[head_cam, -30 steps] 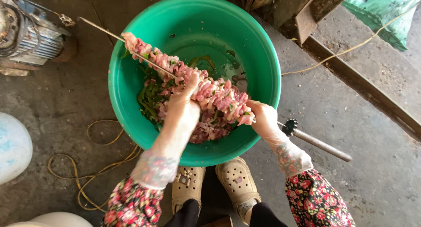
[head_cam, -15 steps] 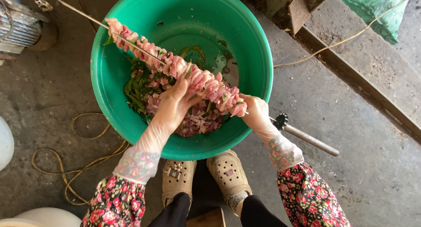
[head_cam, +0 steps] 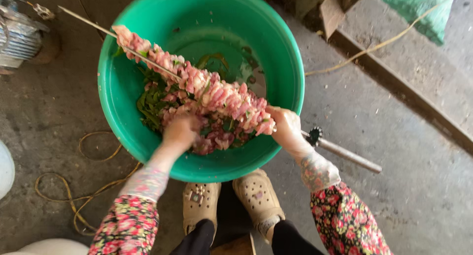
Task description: The person threads pieces of raw meat and green leaves onto a long metal skewer over a green plastic tub. They سپس pick up several more metal skewers from a bucket.
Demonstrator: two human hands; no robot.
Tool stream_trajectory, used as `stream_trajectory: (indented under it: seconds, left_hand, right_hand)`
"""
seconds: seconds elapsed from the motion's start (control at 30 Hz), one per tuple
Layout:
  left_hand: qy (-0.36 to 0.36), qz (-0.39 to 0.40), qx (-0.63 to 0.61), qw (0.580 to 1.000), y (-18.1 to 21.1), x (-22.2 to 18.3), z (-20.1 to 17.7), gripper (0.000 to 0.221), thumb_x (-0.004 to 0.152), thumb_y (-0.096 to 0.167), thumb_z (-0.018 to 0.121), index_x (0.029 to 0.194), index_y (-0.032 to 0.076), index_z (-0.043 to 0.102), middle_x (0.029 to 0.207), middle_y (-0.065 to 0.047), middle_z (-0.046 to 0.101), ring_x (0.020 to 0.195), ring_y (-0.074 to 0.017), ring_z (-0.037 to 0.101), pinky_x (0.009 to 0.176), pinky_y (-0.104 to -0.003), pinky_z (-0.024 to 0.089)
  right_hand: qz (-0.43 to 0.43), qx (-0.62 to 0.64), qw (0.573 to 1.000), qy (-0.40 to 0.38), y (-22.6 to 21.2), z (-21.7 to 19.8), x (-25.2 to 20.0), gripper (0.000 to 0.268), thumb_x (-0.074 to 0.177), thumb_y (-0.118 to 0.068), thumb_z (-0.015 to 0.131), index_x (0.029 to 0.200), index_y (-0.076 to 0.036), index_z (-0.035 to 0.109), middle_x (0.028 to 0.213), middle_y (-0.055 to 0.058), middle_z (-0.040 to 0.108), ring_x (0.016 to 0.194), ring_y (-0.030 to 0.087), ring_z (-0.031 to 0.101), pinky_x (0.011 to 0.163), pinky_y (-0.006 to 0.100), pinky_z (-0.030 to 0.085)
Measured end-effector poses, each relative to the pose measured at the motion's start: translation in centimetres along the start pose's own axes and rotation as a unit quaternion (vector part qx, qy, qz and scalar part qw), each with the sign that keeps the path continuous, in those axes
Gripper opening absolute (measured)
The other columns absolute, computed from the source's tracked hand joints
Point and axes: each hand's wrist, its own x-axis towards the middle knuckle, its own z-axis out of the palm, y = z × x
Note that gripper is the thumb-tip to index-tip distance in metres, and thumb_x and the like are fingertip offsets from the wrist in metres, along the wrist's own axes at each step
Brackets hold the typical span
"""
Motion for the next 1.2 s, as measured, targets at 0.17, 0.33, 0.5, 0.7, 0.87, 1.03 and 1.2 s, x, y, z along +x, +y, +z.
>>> stream_trajectory:
  seconds: [0.17,0.33,0.5,0.7,0.87,1.03,1.2]
  left_hand:
    - [0.175,0.021,0.393,0.903,1.7,0.5,-2.3,0.043,0.071,0.032,0.067,0.110,0.016,0.076,0.116,-0.013,0.071,0.108,-0.0362,0.066,0.093,-0.054,0.052]
    - [-0.150,0.029,0.066,0.986,6.5,0.9,7.4,0.028,0.096,0.019,0.056,0.117,0.019,0.075,0.116,-0.016,0.070,0.111,-0.0369,0.066,0.098,-0.047,0.051]
    - [-0.111,0.158,0.221,0.956,5.9,2.3,10.9,0.024,0.094,0.016,0.054,0.106,0.017,0.075,0.110,-0.009,0.072,0.113,-0.0320,0.066,0.095,-0.046,0.051]
    - [-0.127,0.093,-0.003,0.988,5.5,-0.3,3.6,0.016,0.084,0.019,0.075,0.091,0.005,0.074,0.098,-0.014,0.073,0.093,-0.0326,0.072,0.081,-0.045,0.056]
    - [-0.125,-0.074,-0.530,0.835,4.1,0.2,-1.4,0.021,0.089,0.001,0.064,0.107,-0.004,0.073,0.098,-0.014,0.078,0.092,-0.0263,0.075,0.083,-0.034,0.061]
    - [-0.117,-0.164,-0.655,0.728,2.2,1.2,-4.2,0.026,0.090,0.004,0.065,0.113,-0.007,0.062,0.096,-0.015,0.075,0.090,-0.0292,0.076,0.080,-0.042,0.065]
    - [-0.064,-0.132,-0.563,0.814,3.6,0.8,-6.5,0.021,0.088,-0.005,0.069,0.108,-0.004,0.064,0.093,-0.019,0.074,0.084,-0.0327,0.077,0.073,-0.041,0.061]
  right_hand:
    - [0.016,-0.001,0.999,-0.028,-0.2,-0.3,0.2,0.039,0.077,-0.032,0.081,0.108,-0.010,0.072,0.099,0.013,0.074,0.094,0.038,0.070,0.074,0.045,0.054]
    - [0.024,-0.003,0.999,-0.027,-0.3,-0.3,-0.1,0.042,0.075,-0.030,0.084,0.110,-0.010,0.072,0.099,0.013,0.074,0.093,0.037,0.070,0.074,0.045,0.054]
    - [0.015,0.010,1.000,-0.015,-0.3,-0.2,0.1,0.041,0.080,-0.030,0.080,0.117,-0.013,0.073,0.102,0.012,0.075,0.096,0.036,0.070,0.075,0.044,0.055]
    - [0.027,0.009,0.999,-0.035,-0.5,-0.4,0.0,0.036,0.081,-0.039,0.081,0.100,-0.011,0.069,0.095,0.011,0.074,0.094,0.037,0.070,0.074,0.045,0.054]
    - [0.027,0.004,0.999,-0.035,-1.0,-0.7,0.3,0.038,0.079,-0.039,0.082,0.103,-0.012,0.070,0.094,0.012,0.073,0.091,0.038,0.069,0.070,0.046,0.053]
    - [0.030,-0.004,0.999,-0.038,-1.0,-0.7,0.4,0.041,0.077,-0.035,0.081,0.111,-0.014,0.072,0.092,0.013,0.073,0.088,0.039,0.069,0.070,0.047,0.052]
    - [0.028,-0.001,0.999,-0.027,-1.0,-0.6,0.3,0.042,0.079,-0.035,0.080,0.114,-0.013,0.072,0.093,0.015,0.073,0.088,0.040,0.069,0.070,0.047,0.053]
